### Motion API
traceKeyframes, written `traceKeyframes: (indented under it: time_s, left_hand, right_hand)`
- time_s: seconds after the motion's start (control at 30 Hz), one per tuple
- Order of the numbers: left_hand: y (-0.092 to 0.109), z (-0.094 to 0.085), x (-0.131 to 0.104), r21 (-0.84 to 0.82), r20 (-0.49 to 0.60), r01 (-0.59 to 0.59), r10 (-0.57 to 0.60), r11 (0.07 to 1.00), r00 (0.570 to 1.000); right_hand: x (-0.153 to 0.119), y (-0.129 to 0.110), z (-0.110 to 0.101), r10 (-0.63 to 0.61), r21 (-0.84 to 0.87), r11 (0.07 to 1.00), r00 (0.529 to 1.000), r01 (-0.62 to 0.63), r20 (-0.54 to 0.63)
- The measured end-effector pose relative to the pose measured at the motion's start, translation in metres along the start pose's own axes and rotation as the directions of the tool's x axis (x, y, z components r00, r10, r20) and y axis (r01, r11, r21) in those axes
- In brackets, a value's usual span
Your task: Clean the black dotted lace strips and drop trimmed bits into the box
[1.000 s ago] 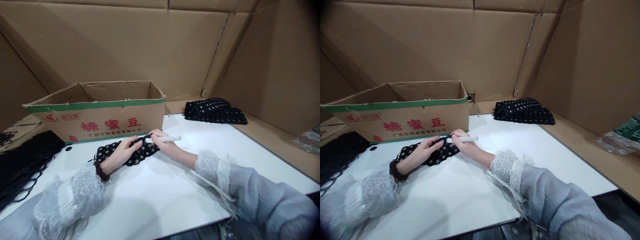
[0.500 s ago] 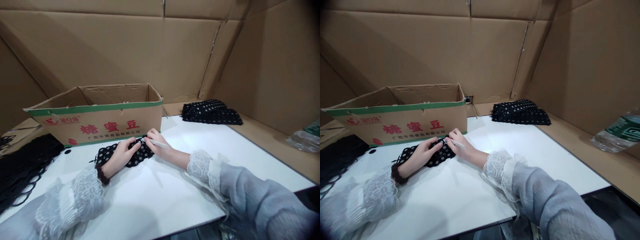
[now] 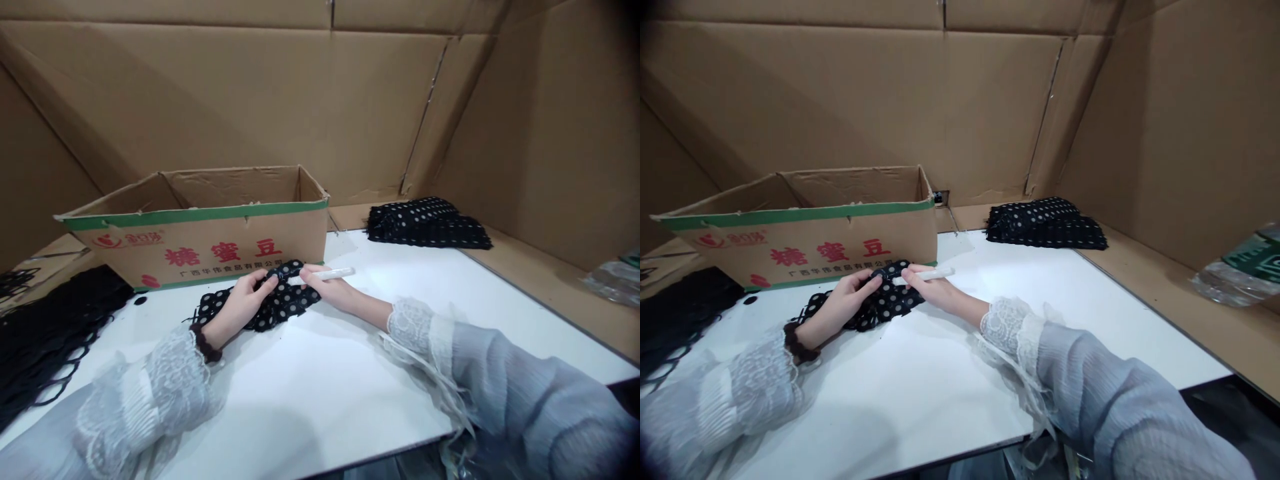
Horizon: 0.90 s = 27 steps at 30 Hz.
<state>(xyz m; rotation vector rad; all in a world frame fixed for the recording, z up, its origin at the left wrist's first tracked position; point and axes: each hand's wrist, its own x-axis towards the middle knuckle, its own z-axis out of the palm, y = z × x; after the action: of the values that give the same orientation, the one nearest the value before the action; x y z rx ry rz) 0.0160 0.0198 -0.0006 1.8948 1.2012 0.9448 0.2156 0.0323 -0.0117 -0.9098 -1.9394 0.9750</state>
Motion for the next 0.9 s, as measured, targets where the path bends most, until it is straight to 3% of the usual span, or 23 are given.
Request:
traceKeyframes:
  time_s: [0.13,0.3,0.63,0.8,0.9]
  left_hand:
    - [0.0,-0.002,-0.001,0.013,0.069,0.002,-0.003,1.0,0.998]
    - [-0.002,0.0,0.0,0.044,0.058,0.047,-0.049,0.998,0.997]
    - [0.004,0.001,0.002,-0.045,0.108,0.095,-0.089,0.994,0.99]
    - [0.001,0.002,0.001,0.008,0.1,0.061,-0.062,0.998,0.993]
    - [-0.001,0.003,0.002,0.081,0.055,0.04,-0.045,0.996,0.997]
  right_hand:
    - [-0.002,-0.002,-0.001,-0.004,-0.035,0.999,1.0,0.003,-0.026]
    - [-0.005,-0.008,-0.001,-0.035,-0.109,0.993,0.999,0.033,-0.016]
    - [-0.006,-0.01,0.0,-0.156,-0.242,0.959,0.988,0.149,-0.009]
    - [-0.004,-0.01,0.0,-0.269,-0.398,0.867,0.954,0.298,0.129]
    - [0.0,-0.007,0.005,-0.254,-0.515,0.814,0.962,0.267,0.097]
